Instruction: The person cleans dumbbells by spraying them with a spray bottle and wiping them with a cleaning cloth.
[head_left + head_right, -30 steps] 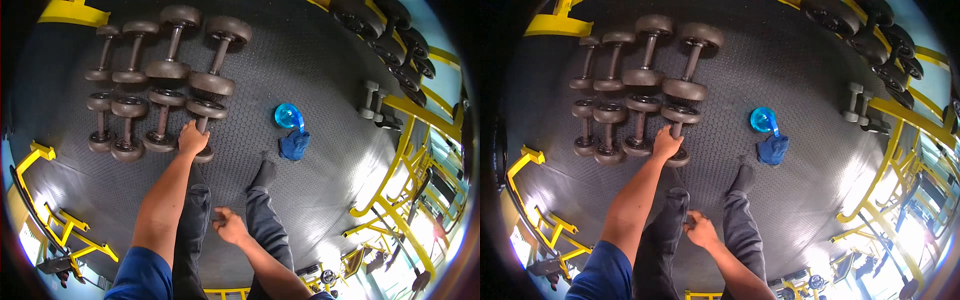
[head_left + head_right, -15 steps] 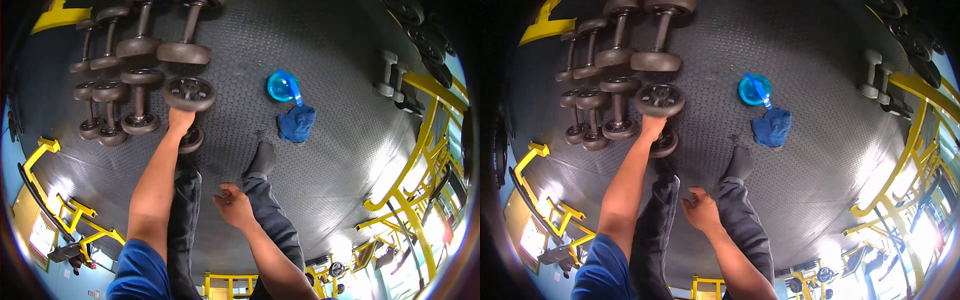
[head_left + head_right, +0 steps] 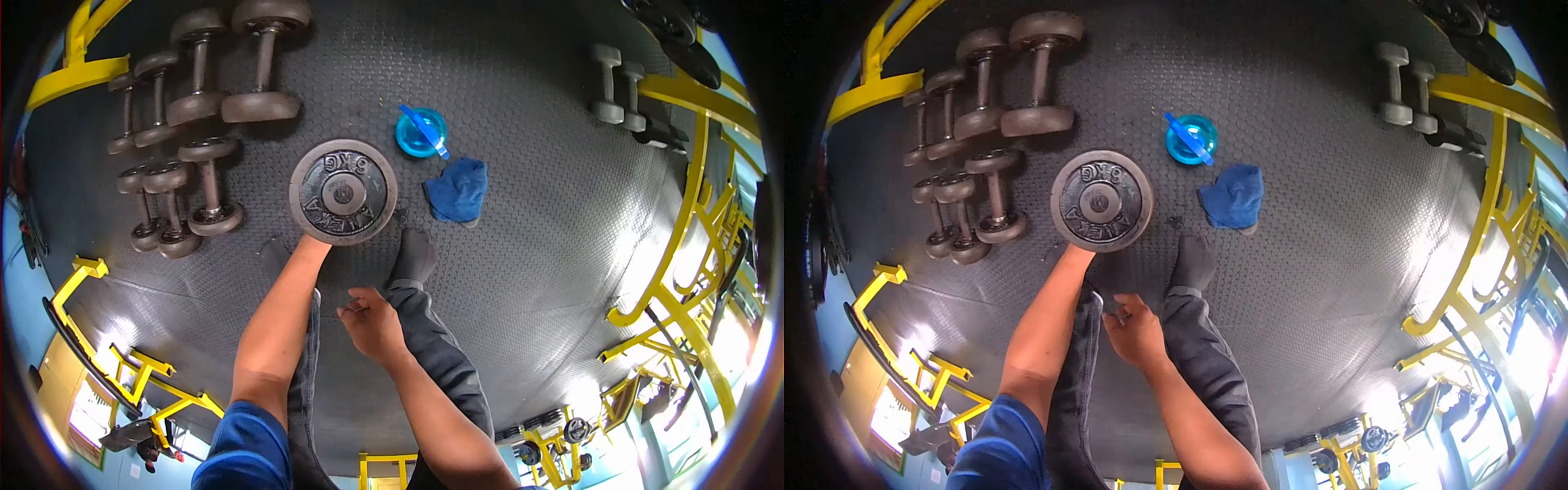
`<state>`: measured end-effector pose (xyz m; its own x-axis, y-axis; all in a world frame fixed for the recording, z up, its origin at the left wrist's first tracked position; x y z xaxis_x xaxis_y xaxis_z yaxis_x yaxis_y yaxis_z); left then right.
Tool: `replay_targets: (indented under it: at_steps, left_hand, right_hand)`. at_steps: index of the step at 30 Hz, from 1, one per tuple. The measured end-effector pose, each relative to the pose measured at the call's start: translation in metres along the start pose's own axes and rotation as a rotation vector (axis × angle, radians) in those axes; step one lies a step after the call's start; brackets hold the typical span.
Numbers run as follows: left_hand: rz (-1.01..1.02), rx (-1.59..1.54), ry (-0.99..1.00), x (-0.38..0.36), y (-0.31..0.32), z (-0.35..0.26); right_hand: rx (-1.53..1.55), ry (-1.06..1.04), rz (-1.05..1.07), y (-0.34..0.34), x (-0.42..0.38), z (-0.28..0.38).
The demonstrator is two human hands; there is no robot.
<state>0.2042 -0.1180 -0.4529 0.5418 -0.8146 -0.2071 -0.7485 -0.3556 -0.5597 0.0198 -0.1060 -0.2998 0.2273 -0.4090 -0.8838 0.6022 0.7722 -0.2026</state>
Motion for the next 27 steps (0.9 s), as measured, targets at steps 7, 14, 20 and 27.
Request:
replay_targets:
  at_steps: [7, 14, 20, 27]
  left_hand:
    - [-0.092, -0.349, -0.193, -0.053, 0.027, 0.053]
    - [-0.239, -0.675, -0.383, -0.08, 0.047, 0.092]
    - [-0.418, -0.161, -0.621, -0.092, -0.049, 0.022]
    - [-0.555, 0.115, -0.121, -0.048, -0.102, -0.089]
  right_hand:
    - [-0.026, -0.012, 0.006, -0.025, 0.004, 0.002]
    - [-0.037, -0.19, -0.308, -0.106, 0.029, 0.022]
    - [-0.284, -0.399, -0.633, -0.148, 0.107, 0.111]
    - [-0.564, -0.263, -0.557, -0.144, 0.162, 0.141]
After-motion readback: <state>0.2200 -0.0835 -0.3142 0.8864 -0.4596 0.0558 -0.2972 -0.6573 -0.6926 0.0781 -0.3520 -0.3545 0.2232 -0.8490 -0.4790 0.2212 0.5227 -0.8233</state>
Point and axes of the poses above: each hand's wrist, its own x-axis towards the middle knuckle, its own y-axis out of the palm, z = x × y, the point moved 8 cm from there along x, towards the middle knuckle, and after that the axes turned 6 degrees about -z, right-handed, at the moved point
